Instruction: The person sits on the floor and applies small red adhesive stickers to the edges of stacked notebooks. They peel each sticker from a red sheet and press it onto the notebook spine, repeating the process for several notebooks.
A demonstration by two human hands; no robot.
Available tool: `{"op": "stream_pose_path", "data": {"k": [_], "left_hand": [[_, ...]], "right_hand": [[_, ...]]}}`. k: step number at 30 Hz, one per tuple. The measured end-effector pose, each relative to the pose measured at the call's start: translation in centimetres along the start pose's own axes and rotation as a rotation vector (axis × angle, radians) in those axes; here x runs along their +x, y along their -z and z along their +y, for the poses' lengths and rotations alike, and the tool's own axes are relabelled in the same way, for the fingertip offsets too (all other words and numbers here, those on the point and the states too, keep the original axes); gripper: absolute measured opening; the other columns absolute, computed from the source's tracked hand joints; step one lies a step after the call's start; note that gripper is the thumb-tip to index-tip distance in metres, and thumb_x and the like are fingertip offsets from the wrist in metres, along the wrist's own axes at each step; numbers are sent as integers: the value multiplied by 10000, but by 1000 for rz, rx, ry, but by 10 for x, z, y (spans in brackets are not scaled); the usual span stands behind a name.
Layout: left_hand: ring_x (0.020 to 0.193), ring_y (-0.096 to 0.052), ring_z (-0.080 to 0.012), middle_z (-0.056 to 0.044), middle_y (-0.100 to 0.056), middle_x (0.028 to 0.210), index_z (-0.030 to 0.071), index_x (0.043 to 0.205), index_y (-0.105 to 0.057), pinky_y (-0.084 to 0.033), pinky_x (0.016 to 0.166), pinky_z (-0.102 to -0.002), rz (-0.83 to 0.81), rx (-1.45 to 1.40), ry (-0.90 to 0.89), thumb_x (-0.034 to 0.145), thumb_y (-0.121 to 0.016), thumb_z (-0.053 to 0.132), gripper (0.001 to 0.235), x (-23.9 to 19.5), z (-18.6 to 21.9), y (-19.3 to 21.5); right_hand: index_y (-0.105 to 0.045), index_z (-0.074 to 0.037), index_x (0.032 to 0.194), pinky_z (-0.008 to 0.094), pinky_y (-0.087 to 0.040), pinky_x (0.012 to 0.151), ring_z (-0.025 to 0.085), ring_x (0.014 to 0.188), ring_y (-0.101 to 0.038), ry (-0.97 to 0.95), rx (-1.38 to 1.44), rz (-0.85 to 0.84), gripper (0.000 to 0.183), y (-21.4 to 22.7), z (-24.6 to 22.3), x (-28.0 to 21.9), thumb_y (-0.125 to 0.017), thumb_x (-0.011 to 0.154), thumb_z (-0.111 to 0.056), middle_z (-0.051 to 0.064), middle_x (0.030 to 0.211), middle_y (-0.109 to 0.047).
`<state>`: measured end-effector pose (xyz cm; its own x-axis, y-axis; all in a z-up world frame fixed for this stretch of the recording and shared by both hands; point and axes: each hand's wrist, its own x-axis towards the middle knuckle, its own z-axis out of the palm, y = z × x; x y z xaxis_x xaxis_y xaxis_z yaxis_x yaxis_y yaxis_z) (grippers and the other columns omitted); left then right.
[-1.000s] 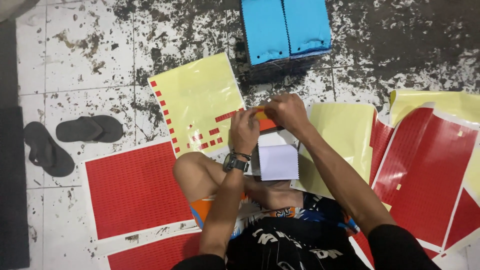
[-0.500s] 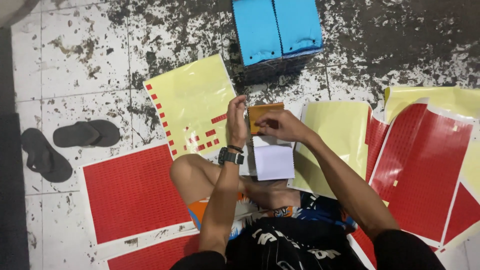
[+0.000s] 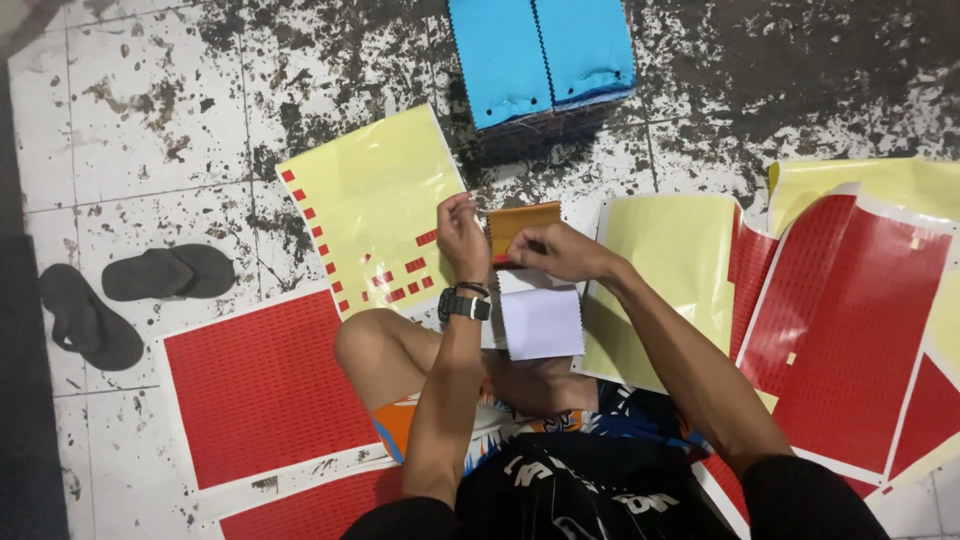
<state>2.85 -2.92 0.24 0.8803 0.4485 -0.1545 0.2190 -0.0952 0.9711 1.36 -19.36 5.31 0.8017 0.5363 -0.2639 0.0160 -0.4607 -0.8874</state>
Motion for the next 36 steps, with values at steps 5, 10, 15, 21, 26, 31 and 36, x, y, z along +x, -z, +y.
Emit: {"op": "stream_pose_path", "data": {"k": [5,10,15,21,26,31,36], "left_hand": [[784,-724,-176,-66,-738,871,165,1041,-675,-553,736,-310,-40,72,-50,875,-617,178,176,-16,9,23],[813,-723,-242,-70,-709,850,145,986,-649,-580,711,-353,-143,306,-328,801,-708,169,196,-25,-13,25],[838,-683,-267,-47,-638,869,148,1019,-636,-579,713,-388,-91,491,-595,868,-641,207,162,-25,-24,22],[856,-667,-280,-27,-595,927,166,1059,-690,-578,686,-405,-82,599,-767,894,-591,199,195,-25,-32,20],[855,-651,-286,-17,-569,938,215,999,-710,-564,657,-404,-35,767,-830,872,-587,211,176,-28,-28,19],[889,-649,-280,3,-556,957,301,1079,-685,-570,675,-413,-36,863,-816,852,-581,228,259,-27,-25,24],[917,-641,-408,-81,-581,976,196,1117,-702,-587,706,-520,-193,520,-595,856,-573,189,291,-21,-24,24]], "right_hand": [[-722,-37,1034,473,-554,799,346,859,-720,-56,-69,91,183,7,-2,8,-652,985,-199,177,864,-745],[-739,-98,963,418,-566,766,296,819,-741,-95,-230,132,163,8,36,44,-655,999,-233,105,810,-754],[-741,-92,998,471,-583,793,355,903,-743,-217,-393,118,222,4,39,57,-610,1007,-271,153,896,-759],[-742,-95,980,468,-600,752,353,879,-749,-244,-510,181,246,-2,30,55,-609,991,-302,139,864,-743],[-775,-80,989,504,-602,796,397,930,-743,-272,-572,223,237,-7,8,53,-644,945,-273,192,922,-751],[-790,-124,1029,551,-594,856,400,1019,-716,-258,-702,341,309,-1,35,54,-751,864,-382,180,1090,-716],[-783,-154,998,506,-594,805,351,904,-730,126,-808,427,253,-3,58,47,-869,772,-232,114,896,-739]]}}
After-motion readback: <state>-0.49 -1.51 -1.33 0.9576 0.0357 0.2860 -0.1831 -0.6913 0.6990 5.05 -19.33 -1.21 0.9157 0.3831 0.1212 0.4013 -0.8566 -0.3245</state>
